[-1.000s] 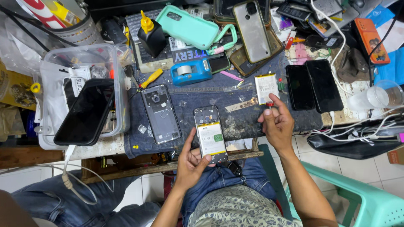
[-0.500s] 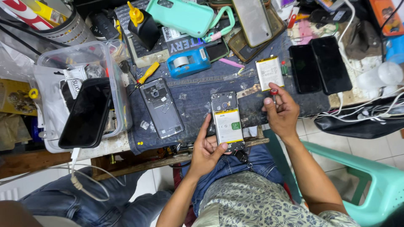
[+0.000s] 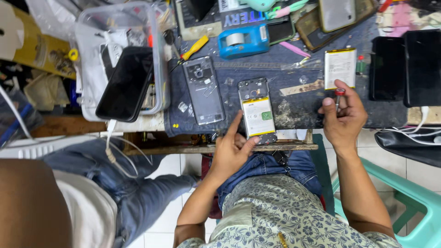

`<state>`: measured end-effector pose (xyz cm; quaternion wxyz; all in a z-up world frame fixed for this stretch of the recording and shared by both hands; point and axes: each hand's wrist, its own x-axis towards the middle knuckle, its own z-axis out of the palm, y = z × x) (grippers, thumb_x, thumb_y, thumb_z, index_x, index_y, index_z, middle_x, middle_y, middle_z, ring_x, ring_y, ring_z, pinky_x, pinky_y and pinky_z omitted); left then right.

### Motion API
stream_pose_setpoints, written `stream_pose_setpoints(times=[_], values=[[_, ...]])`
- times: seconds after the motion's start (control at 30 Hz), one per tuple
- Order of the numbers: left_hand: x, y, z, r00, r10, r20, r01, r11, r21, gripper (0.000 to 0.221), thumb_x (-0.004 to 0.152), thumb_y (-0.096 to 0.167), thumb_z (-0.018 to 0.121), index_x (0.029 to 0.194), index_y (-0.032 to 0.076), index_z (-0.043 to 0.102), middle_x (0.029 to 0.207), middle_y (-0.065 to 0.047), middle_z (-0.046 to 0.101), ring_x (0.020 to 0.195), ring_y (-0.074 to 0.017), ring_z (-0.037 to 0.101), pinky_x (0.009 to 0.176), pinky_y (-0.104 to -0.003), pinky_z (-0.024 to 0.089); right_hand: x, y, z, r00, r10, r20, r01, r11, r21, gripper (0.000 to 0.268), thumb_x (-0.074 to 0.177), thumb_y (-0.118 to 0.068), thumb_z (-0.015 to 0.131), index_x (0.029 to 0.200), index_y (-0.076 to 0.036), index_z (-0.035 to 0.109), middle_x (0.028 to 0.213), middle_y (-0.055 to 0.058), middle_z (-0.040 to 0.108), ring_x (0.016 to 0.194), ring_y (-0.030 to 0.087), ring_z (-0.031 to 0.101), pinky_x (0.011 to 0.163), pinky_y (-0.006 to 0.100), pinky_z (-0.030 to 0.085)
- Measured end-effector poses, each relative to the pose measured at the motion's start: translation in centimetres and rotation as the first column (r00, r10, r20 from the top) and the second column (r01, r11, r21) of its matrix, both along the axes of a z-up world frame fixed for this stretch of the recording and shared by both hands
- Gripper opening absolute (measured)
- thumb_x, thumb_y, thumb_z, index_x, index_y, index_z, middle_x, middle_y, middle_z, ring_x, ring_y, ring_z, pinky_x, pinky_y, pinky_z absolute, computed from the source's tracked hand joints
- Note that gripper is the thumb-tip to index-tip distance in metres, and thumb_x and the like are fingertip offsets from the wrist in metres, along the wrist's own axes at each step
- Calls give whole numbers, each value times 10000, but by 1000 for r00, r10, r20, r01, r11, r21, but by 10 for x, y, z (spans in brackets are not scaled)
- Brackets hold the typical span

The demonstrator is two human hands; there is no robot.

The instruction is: The person repairs a mobile phone by removing internal components, cleaning the chassis, and then aligning and pressing a new back cover onto the phone assembly.

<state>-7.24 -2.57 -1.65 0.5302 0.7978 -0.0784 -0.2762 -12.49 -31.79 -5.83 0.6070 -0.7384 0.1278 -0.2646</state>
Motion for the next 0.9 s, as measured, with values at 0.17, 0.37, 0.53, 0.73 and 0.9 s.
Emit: stream_pose_setpoints(times=[0.17, 0.37, 0.53, 0.73, 0.9], values=[[52, 24, 20, 615, 98, 782, -335, 931, 147, 148, 1020, 176, 646, 1036, 70, 748, 888, -134, 677, 741, -349, 686, 649, -438, 519, -3, -2, 1, 996, -18, -82, 19, 1000, 3, 567, 1115, -176, 693, 1579, 27, 437, 961, 42, 663, 670, 44, 592, 577, 189, 424], [115, 33, 22, 628, -62, 776, -337, 877, 342, 101, 942, 159, 698, 951, 73, 750, 955, -140, 642, 809, -373, 673, 674, -504, 508, -7, -5, 2, 998, 55, -44, -54, 998, 18, 600, 1129, -190, 679, 1617, 5, 390, 874, 44, 676, 613, 43, 560, 521, 165, 417], [111, 37, 21, 582, -82, 809, -278, 915, 293, 83, 894, 144, 722, 927, 78, 760, 949, -106, 650, 841, -352, 686, 703, -485, 521, -3, -8, 7, 993, 97, -67, -98, 995, -13, 529, 1149, -143, 633, 1595, 8, 393, 871, 66, 681, 624, 44, 557, 541, 169, 422], [114, 35, 14, 570, -155, 807, -284, 884, 371, 68, 901, 113, 724, 892, 48, 706, 915, -128, 613, 844, -352, 678, 662, -497, 510, 5, 5, 43, 967, 255, -10, -255, 967, 4, 330, 1200, -45, 520, 1492, 8, 375, 1068, 150, 699, 823, 109, 647, 769, 206, 534], [120, 36, 5, 489, -274, 828, -242, 870, 430, 72, 915, 23, 655, 963, -14, 616, 987, -166, 563, 919, -356, 651, 693, -468, 543, 15, 32, 67, 939, 292, 183, -263, 950, -168, 224, 1168, 16, 512, 1310, -39, 348, 1167, 200, 683, 1113, 233, 719, 944, 279, 585]])
